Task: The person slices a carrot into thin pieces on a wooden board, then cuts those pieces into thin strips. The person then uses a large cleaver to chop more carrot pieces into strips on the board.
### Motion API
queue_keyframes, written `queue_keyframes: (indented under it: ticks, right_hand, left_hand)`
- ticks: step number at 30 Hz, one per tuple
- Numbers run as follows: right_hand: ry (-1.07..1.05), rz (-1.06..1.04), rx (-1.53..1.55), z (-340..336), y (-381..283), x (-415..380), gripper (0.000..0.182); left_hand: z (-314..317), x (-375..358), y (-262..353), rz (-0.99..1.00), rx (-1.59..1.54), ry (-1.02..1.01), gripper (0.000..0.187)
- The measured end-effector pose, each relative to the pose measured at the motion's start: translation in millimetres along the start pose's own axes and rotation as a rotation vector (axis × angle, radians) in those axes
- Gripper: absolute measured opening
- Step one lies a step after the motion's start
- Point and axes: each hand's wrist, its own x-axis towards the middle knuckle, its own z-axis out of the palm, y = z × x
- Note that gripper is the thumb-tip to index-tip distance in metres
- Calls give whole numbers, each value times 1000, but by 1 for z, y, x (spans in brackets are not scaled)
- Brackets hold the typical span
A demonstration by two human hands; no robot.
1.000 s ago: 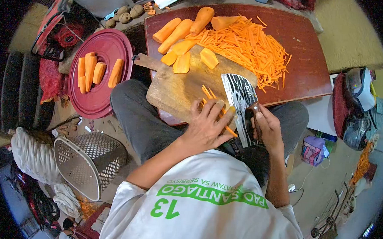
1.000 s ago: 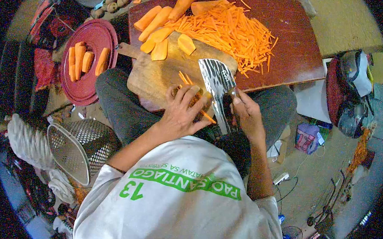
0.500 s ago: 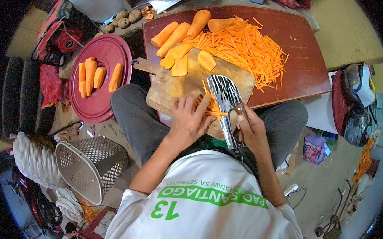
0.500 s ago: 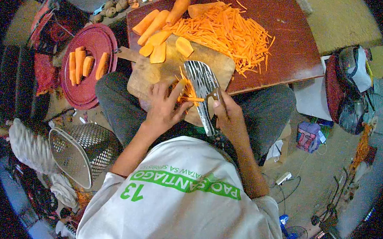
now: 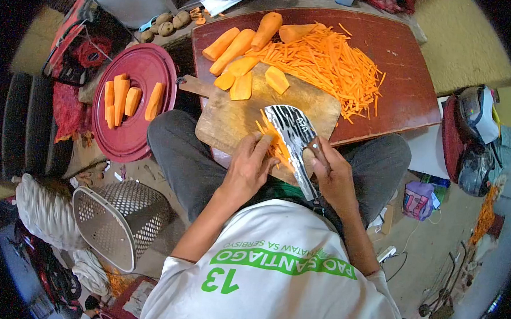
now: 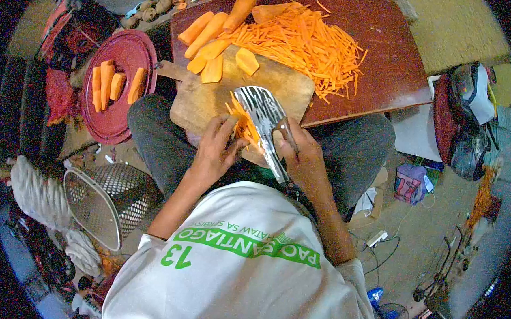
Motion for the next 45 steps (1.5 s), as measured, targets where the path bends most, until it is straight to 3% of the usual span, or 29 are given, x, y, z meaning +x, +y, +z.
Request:
queue_keyframes:
  ticks: [4, 10, 13, 19, 24, 28, 33, 37, 39, 42, 45]
  right_hand:
    - [-37, 22, -33, 8, 0, -2, 51]
    - [-89, 60, 18, 16, -8, -1, 53]
    - [-18, -78, 114, 26, -1, 1, 53]
    - [-165, 373, 446, 8, -12, 1, 51]
    - [-58, 391, 494, 2, 10, 8, 53]
    - [81, 278, 585, -22, 10, 32, 56]
    - [220, 121, 488, -70, 10, 81, 54]
    - [423, -179, 280, -84, 30, 115, 50]
    - [432, -182, 209, -91, 36, 118, 52]
    - [438, -164, 140, -90, 38, 115, 53]
    - [439, -170, 132, -82, 45, 106, 53]
  left_hand:
    - [0, 2, -2, 78, 84, 40, 61]
    - [1, 2, -8, 31, 27, 37, 50]
    - [-1, 3, -5, 27, 5, 56, 45]
    - [-2, 9, 4, 4, -92, 45, 39]
    - [1, 35, 7, 76, -98, -38, 39]
    - [7, 91, 13, 194, -71, -88, 41]
    - [29, 181, 22, 359, -44, -108, 51]
    - [49, 225, 18, 454, 146, -104, 49]
    - [60, 232, 8, 447, 270, -140, 47]
    - [68, 229, 1, 488, 260, -27, 53]
    - [64, 219, 4, 477, 209, -41, 53]
